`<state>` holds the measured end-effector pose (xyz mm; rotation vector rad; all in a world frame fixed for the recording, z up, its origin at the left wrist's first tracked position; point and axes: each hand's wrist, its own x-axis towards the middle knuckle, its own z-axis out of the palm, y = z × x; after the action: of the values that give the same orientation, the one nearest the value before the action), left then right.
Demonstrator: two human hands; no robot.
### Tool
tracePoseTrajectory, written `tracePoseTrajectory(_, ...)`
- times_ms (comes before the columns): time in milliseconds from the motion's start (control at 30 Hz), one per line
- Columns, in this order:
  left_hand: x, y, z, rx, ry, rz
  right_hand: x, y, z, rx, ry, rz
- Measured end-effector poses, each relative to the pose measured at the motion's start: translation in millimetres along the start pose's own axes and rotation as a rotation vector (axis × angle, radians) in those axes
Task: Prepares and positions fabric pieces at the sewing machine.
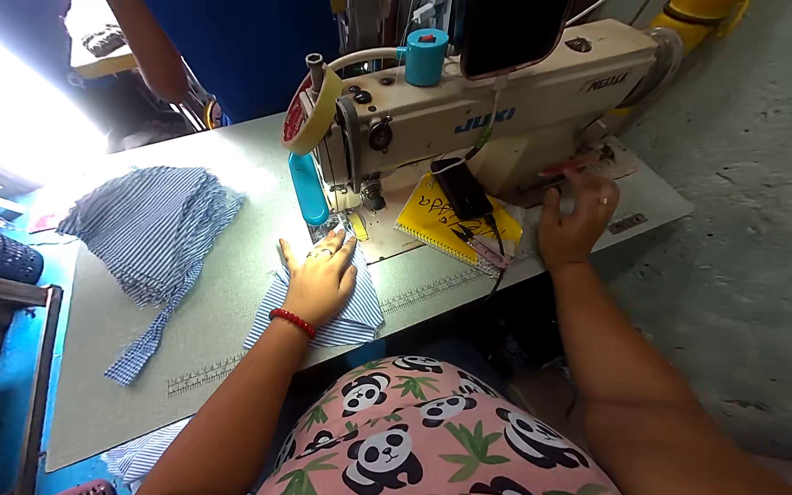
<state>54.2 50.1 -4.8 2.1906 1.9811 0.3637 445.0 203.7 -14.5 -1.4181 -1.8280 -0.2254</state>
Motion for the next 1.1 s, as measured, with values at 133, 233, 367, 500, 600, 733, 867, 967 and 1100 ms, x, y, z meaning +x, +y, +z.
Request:
tracePoseTrajectory(133, 19.0, -15.8, -13.2, -0.189, 0.118, -0.037, -25.3, -53.9, -18.2, 0.210, -0.167, -0.038)
tracePoseTrajectory(233, 50.8, -31.7, -18.8, -0.168, 0.204, -0.208, -42.1, -88.0, -24.0, 0.125, -0.420, -0.140)
tracePoseTrajectory(367, 83.6, -48.2, -16.0, -0.159, 0.011, -0.304, -52.4, -104.4, -21.2, -0.018, -0.493, -0.193)
tracePoseTrajectory(500, 78.9, -61.1, -11.7, -0.136, 0.161, -0.219, -55.8, -109.2, -15.7, -0.037, -0.337, -0.266)
tracePoseTrajectory(600, 53.4, -42.8, -29.4, -0.020, 0.174, -0.144, -54.1, -121.4, -15.2, 0.047, -0.289, -0.254)
tracePoseTrajectory(733, 23.0, -25.9, -21.0, 0.128, 0.303, -0.038, -44.7, -174.8, -1.6, 0.162, -0.493, -0.253)
tracePoseTrajectory(867, 14.8, -23.4, -9.5, 0.136, 0.467, -0.030, -38.8, -223.0, 40.0, 0.180, -0.451, -0.411)
tracePoseTrajectory(967, 12.8, -25.3, -6.2, 0.115, 0.532, -0.006, -29.7, -250.4, 62.5, 0.074, -0.402, -0.465)
tracePoseTrajectory(1100, 10.6, -28.9, -4.9, 0.049, 0.588, 0.076, -24.1, -260.6, 71.5, -0.002, -0.510, -0.473)
